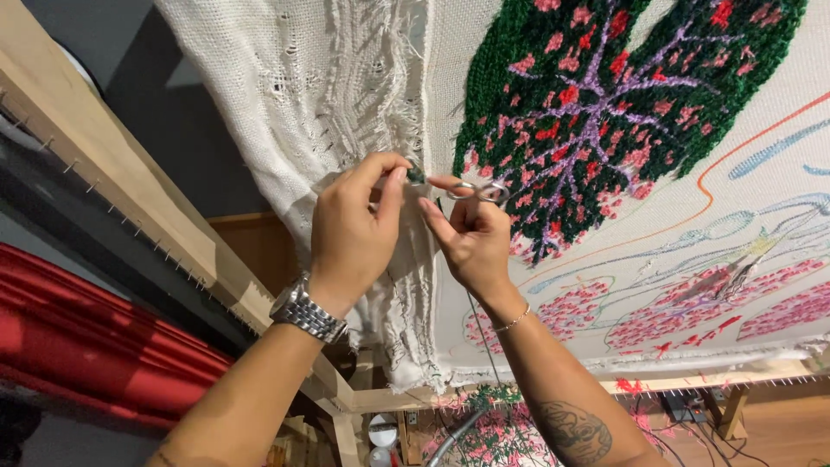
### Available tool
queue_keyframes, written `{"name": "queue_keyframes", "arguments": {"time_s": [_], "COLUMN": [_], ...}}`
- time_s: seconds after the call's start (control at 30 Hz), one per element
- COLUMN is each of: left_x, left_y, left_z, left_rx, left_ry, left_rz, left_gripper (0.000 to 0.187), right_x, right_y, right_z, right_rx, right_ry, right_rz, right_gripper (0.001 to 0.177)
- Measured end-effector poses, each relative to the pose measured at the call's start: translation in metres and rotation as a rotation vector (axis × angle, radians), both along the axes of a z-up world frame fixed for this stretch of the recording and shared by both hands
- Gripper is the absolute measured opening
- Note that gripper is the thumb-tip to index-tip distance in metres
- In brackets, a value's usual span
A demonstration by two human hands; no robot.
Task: Trimming and threading yarn on a large tufted rug attached to a wooden frame.
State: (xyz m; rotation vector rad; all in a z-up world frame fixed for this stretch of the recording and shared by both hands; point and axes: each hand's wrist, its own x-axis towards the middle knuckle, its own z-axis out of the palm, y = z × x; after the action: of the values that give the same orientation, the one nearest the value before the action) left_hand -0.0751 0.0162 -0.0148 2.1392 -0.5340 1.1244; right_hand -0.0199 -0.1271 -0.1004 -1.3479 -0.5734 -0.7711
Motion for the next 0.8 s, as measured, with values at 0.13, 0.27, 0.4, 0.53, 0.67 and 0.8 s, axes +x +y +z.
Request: {"name": "queue_keyframes", "arguments": {"time_s": [0.13, 0.27, 0.4, 0.53, 0.67, 0.8], "left_x": [0.003, 0.010, 0.013, 0.013, 0.014, 0.015], "left_y": [0.007, 0.017, 0.021, 0.016, 0.014, 0.014], "left_z": [0.002, -0.007, -0.014, -0.016, -0.015, -0.013], "left_rx": [-0.186, -0.308, -0.345, -0.375, -0.335, -0.380], "left_ry": [0.205, 0.239, 0.242, 0.258, 0.255, 0.261], "left_rz": [-0.201, -0.454, -0.495, -0.428, -0.258, -0.276], "left_gripper": [0.013, 0.012, 0.013, 0.013, 0.013, 0.013], "right_x": [0.005, 0.004, -0.001, -0.011, -0.006, -0.005], "right_y": [0.002, 0.002, -0.001, -0.004, -0.006, -0.005], "right_z": [0.005, 0.015, 0.021, 0.031, 0.027, 0.026], "right_rx": [-0.072, -0.121, -0.062, -0.220, -0.244, -0.125], "right_ry": [-0.134, 0.094, 0.132, -0.147, -0.101, 0.024], "right_rz": [0.045, 0.013, 0.088, -0.062, 0.015, -0.006], "right_gripper": [0.045, 0.011, 0.010, 0.008, 0.015, 0.013]}}
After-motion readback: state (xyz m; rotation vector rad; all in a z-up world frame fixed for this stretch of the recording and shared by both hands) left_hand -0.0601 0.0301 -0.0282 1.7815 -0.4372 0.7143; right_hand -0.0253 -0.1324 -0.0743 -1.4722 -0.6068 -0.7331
